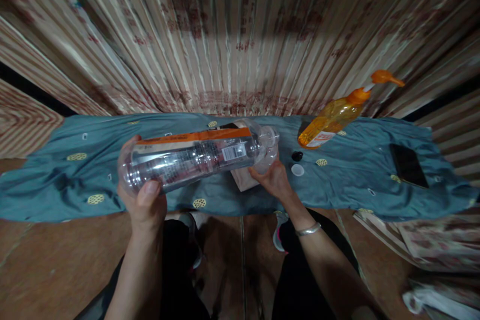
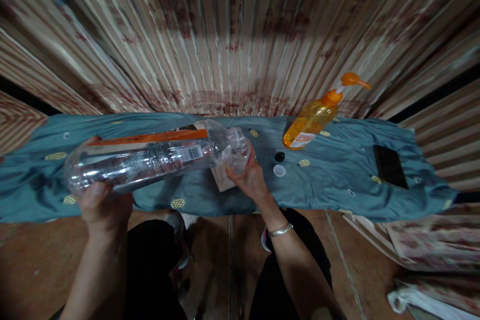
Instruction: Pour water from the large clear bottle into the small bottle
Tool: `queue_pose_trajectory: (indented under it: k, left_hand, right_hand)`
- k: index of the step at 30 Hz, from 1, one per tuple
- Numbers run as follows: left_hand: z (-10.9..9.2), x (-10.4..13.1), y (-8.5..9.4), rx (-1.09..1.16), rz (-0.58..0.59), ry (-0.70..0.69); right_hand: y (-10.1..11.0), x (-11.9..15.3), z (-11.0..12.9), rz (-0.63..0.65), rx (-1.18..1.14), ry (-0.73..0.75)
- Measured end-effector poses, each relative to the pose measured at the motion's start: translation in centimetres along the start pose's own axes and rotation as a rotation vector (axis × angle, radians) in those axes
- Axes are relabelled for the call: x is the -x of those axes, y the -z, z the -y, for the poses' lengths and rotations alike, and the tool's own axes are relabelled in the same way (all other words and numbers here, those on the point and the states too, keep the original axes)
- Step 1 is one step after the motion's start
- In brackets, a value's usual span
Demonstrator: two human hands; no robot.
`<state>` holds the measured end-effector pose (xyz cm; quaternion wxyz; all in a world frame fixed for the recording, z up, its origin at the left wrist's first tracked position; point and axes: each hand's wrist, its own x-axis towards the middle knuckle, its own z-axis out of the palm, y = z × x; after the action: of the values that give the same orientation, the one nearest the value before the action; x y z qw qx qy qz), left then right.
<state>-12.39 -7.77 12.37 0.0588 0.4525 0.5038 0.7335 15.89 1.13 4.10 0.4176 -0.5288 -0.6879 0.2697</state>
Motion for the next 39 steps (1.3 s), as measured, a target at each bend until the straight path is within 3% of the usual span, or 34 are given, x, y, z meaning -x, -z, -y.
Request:
queue_pose_trajectory:
  k: [3,7,18,30,39]
  left_hand:
    - [0.21,0.02,-0.08,0.180,-0.046,0.098]
    - [0.32,-0.10,-0.20,0.256,-0.027,0.133]
    - [0.32,-0.02,0.01,0.247,0.010,0.067]
    - [-0.30,-0.29,-0.65,0.288,-0.093,0.187]
    - [0.33,-0.06,-0.10,0.222,-0.034,0.130]
  right_hand:
    - [0.04,0.00,-0.04,0.004,0.000,-0.008]
    - [-0.03,0.01,-0.15,-0.009,0.002,0.012]
    - [0.09,-0.04,-0.05,0.000,0.009,0.001]
    - [-0.09,-0.02,0.00,-0.009,0.014,0.008]
    - [0.12,-0.07,0.16,0.001,0.019,0.009]
